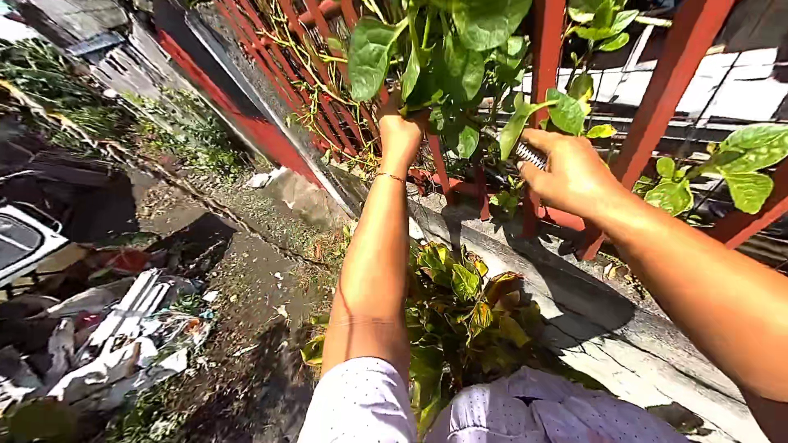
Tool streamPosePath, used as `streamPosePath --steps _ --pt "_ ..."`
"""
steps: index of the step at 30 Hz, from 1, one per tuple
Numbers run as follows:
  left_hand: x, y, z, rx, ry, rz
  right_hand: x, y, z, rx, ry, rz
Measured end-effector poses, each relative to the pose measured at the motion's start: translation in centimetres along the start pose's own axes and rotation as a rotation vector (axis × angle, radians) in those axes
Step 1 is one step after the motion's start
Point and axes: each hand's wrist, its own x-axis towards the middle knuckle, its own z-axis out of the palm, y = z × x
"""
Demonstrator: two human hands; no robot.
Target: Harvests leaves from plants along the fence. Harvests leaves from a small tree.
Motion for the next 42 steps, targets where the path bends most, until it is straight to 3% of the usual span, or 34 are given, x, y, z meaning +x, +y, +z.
streamPosePath --steps 5,9,14,19,23,27,36,42 --pt "1.0 0.4 0.7 -0.019 -0.050 -0.054 -1.0 -0.1 -0.1 0.015 -0.010 0.045" --pt "0.5 -0.9 1.5 -0.093 -0.030 -0.070 -1.3 1.5 0.5 0.190 -0.051 0.150" --pt "-0.8 -2.7 1.9 -0.180 -0.036 -0.126 -2.3 2.5 1.9 0.319 0.024 0.219" --pt "-0.6 -4.0 2.9 -0.321 0.069 -0.222 -0.7 2.7 2.6 0.325 0.088 0.161" --pt "-0.7 -4.3 2.9 -0.467 0.050 -0.298 1.6 2.6 3.1 0.334 0.067 0.153" --pt "-0.7 -3.7 2.2 -0.513 0.027 -0.288 1.8 2.8 3.2 0.199 0.014 0.016" --pt "0.0 -3.4 2.1 -0.272 -0.089 -0.063 0.7 1.9 3.6 -0.070 -0.011 -0.139" --pt "0.5 -2.6 2.8 -0.092 -0.223 -0.205 0.5 2.1 4.4 -0.025 -0.008 -0.121"
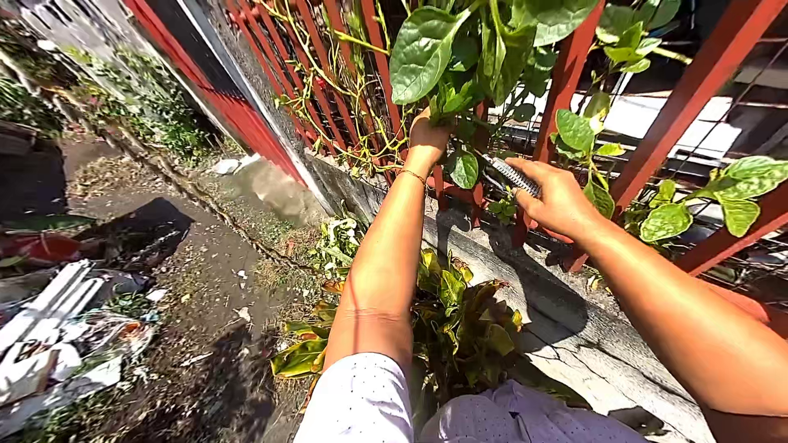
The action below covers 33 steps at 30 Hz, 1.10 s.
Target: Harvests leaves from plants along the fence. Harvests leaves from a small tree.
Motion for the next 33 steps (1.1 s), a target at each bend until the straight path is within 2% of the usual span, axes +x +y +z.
streamPosePath --steps 4,8,12,15,20,33 --pt "-0.4 -1.1 0.2 0.045 -0.035 -0.011 -0.8 -0.1 0.6 0.230 -0.003 0.169" --pt "-0.3 -2.2 -0.1 -0.045 -0.057 -0.069 -2.0 0.1 1.2 0.450 0.040 0.308" --pt "-0.6 -1.9 -0.5 -0.070 -0.072 -0.097 -2.9 -0.9 1.0 0.316 0.064 0.187" --pt "-0.7 -1.3 -0.6 0.054 -0.079 -0.108 -2.3 -1.0 1.1 0.228 0.065 0.114" --pt "-0.9 -0.4 -0.3 0.174 -0.090 -0.126 -1.2 -0.7 1.3 0.205 0.022 0.120" --pt "-1.8 -0.6 -0.2 0.240 -0.053 -0.083 2.1 -1.6 2.8 0.280 -0.073 0.220"
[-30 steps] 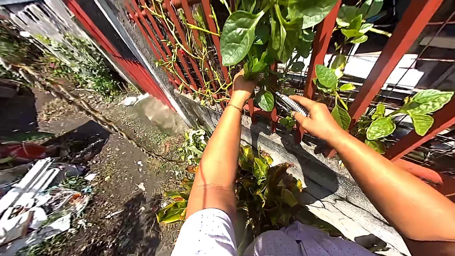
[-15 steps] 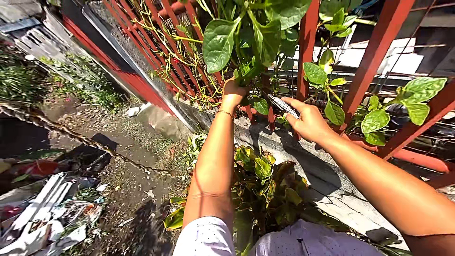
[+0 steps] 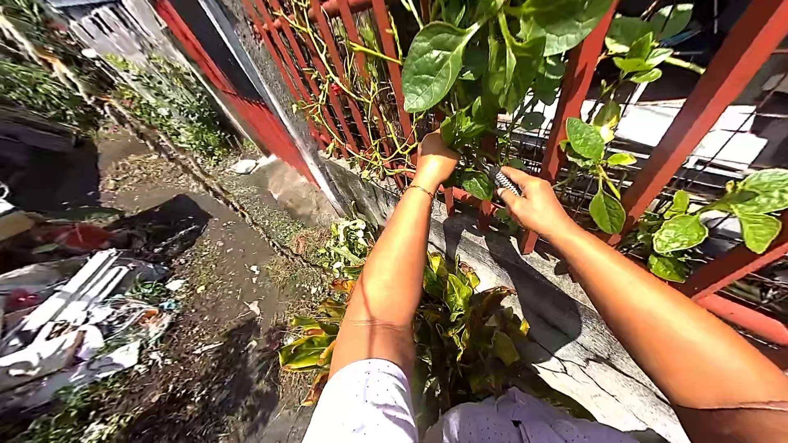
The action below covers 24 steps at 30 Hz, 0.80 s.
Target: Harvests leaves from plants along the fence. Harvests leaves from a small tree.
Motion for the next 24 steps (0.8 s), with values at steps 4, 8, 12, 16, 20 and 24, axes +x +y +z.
streamPosePath --steps 4,8,12,16,20,24 --pt "-0.1 -1.0 -0.3 -0.013 0.022 -0.001 0.1 -0.6 0.1 -0.064 0.004 -0.014" --pt "-0.3 -1.6 -0.6 -0.054 0.026 0.017 -1.5 -0.9 -0.7 -0.108 -0.005 0.001" --pt "-0.8 -1.3 -0.3 -0.086 0.004 0.019 -0.8 -1.1 -0.3 -0.114 -0.020 0.062" --pt "-1.0 -0.4 -0.6 -0.088 0.000 0.021 0.6 -0.9 1.2 -0.124 0.000 0.070" --pt "-0.8 -1.2 -1.2 -0.204 0.027 0.103 -0.6 0.7 0.4 -0.025 0.042 0.059" --pt "-0.1 -3.4 -1.1 -0.513 0.059 0.109 -2.8 1.4 -1.6 0.039 0.063 0.061"
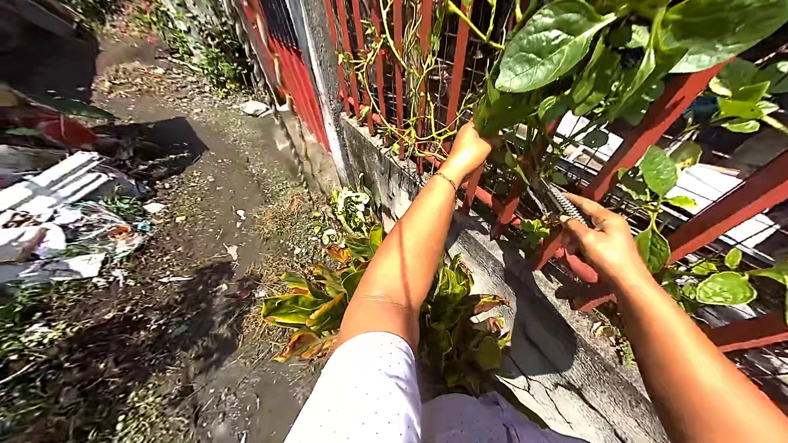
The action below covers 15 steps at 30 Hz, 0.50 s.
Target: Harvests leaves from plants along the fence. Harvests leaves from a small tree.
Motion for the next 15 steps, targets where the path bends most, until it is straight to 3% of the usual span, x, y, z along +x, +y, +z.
streamPosePath --steps 4,7,11,15 --pt "0.5 -0.1 1.3 -0.351 0.074 -0.064 0.1 -1.0 -1.1 0.098 0.107 -0.006" --pt "1.0 0.2 2.5 -0.473 0.059 -0.017 1.5 -2.1 -1.0 0.299 0.158 0.024" --pt "1.9 2.5 3.5 -0.155 0.047 -0.014 2.9 -2.4 -0.2 0.414 0.171 0.018" --pt "2.4 4.9 4.7 0.246 0.012 0.126 2.5 -1.8 0.3 0.384 0.183 -0.012"
